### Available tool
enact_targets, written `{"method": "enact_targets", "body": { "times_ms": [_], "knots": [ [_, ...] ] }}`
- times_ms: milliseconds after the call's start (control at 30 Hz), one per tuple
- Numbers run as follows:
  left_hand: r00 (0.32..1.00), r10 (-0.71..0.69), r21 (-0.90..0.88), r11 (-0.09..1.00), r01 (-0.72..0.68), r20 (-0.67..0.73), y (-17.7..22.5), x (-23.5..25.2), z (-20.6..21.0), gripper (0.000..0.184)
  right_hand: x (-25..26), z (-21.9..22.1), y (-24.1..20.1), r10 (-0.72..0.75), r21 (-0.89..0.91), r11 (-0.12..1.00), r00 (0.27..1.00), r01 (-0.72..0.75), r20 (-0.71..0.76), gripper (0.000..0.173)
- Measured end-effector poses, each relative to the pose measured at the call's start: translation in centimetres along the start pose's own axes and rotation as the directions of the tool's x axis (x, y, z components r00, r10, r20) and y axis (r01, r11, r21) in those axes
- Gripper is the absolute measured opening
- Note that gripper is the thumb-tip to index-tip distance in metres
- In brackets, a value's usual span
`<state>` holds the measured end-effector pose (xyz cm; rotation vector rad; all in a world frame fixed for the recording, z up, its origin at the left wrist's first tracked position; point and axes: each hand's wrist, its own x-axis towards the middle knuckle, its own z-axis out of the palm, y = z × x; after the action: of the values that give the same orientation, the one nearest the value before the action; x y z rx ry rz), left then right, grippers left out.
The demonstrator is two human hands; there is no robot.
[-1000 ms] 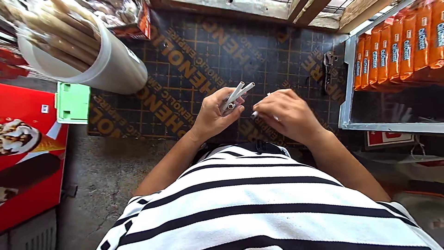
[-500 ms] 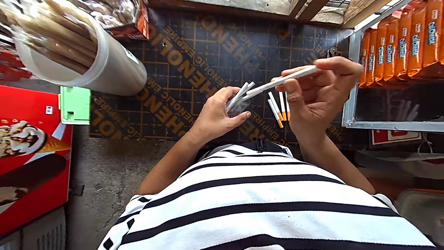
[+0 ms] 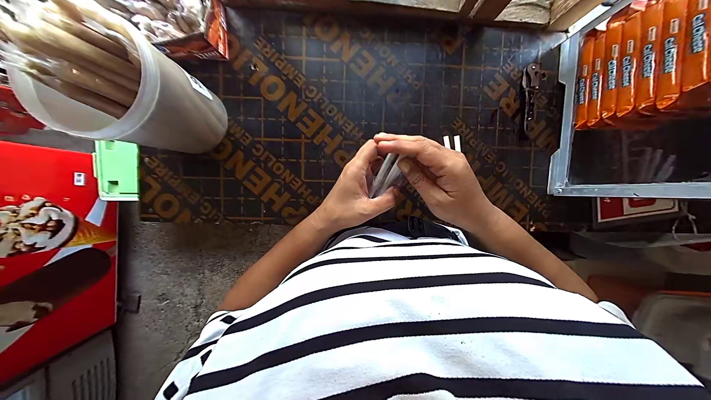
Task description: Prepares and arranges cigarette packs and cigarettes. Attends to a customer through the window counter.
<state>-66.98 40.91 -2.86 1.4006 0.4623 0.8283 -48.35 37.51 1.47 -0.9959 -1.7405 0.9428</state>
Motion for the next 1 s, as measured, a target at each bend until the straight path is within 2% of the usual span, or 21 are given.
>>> {"method": "enact_targets", "body": {
  "times_ms": [167, 233, 300, 400, 500, 567, 633, 733, 800, 900, 1000],
  "knots": [
    [0.995, -0.075, -0.182, 0.981, 0.061, -0.072, -0.1, -1.4, 0.5, 0.060, -1.7, -0.2, -0.3, 0.120, 0.077, 0.990, 0.993, -0.119, -0.008, 0.027],
    [0.994, -0.097, -0.131, 0.987, 0.090, -0.050, 0.2, -2.4, 0.1, 0.070, -2.6, 0.0, 0.3, 0.143, 0.108, 0.984, 0.990, -0.142, -0.002, 0.026],
    [0.998, -0.035, 0.025, 0.999, 0.036, -0.044, 0.5, -3.1, -0.6, 0.072, -3.1, 0.3, 0.9, 0.162, 0.120, 0.980, 0.987, -0.159, -0.013, 0.023],
    [0.995, 0.097, 0.388, 0.918, -0.087, -0.005, 1.2, -2.9, -1.5, 0.053, -3.2, 0.2, 1.1, 0.212, 0.120, 0.971, 0.976, -0.205, -0.048, 0.023],
    [0.996, 0.062, 0.616, 0.783, -0.087, 0.062, 2.8, -2.0, -2.1, 0.024, -2.5, -0.2, 1.2, 0.233, 0.071, 0.971, 0.971, -0.229, -0.061, 0.023],
    [0.993, 0.037, 0.644, 0.759, -0.102, 0.113, 3.2, -1.1, -2.6, 0.014, -1.7, -1.0, 0.8, 0.221, 0.015, 0.975, 0.975, -0.221, -0.034, 0.023],
    [0.985, 0.040, 0.609, 0.781, -0.136, 0.168, 3.3, -0.1, -2.8, 0.013, -0.8, -2.0, 0.2, 0.182, -0.072, 0.981, 0.983, -0.182, -0.001, 0.023],
    [0.972, 0.108, 0.531, 0.822, -0.205, 0.208, 3.5, 1.0, -2.1, 0.010, -0.2, -2.9, -1.2, 0.087, -0.275, 0.959, 0.994, -0.067, 0.062, 0.021],
    [0.963, 0.139, 0.532, 0.811, -0.244, 0.229, 3.6, 1.3, -1.6, 0.009, -0.5, -3.1, -2.2, 0.040, -0.377, 0.926, 0.994, 0.002, 0.105, 0.025],
    [0.935, 0.146, 0.543, 0.780, -0.310, 0.324, 4.1, 1.3, -1.8, 0.009, -1.0, -3.6, -3.1, 0.042, -0.387, 0.922, 0.985, 0.026, 0.165, 0.034],
    [0.906, 0.112, 0.609, 0.705, -0.362, 0.409, 4.8, 1.5, -1.9, 0.013, -0.7, -4.0, -3.5, 0.047, -0.365, 0.931, 0.985, 0.018, 0.168, 0.038]
  ]
}}
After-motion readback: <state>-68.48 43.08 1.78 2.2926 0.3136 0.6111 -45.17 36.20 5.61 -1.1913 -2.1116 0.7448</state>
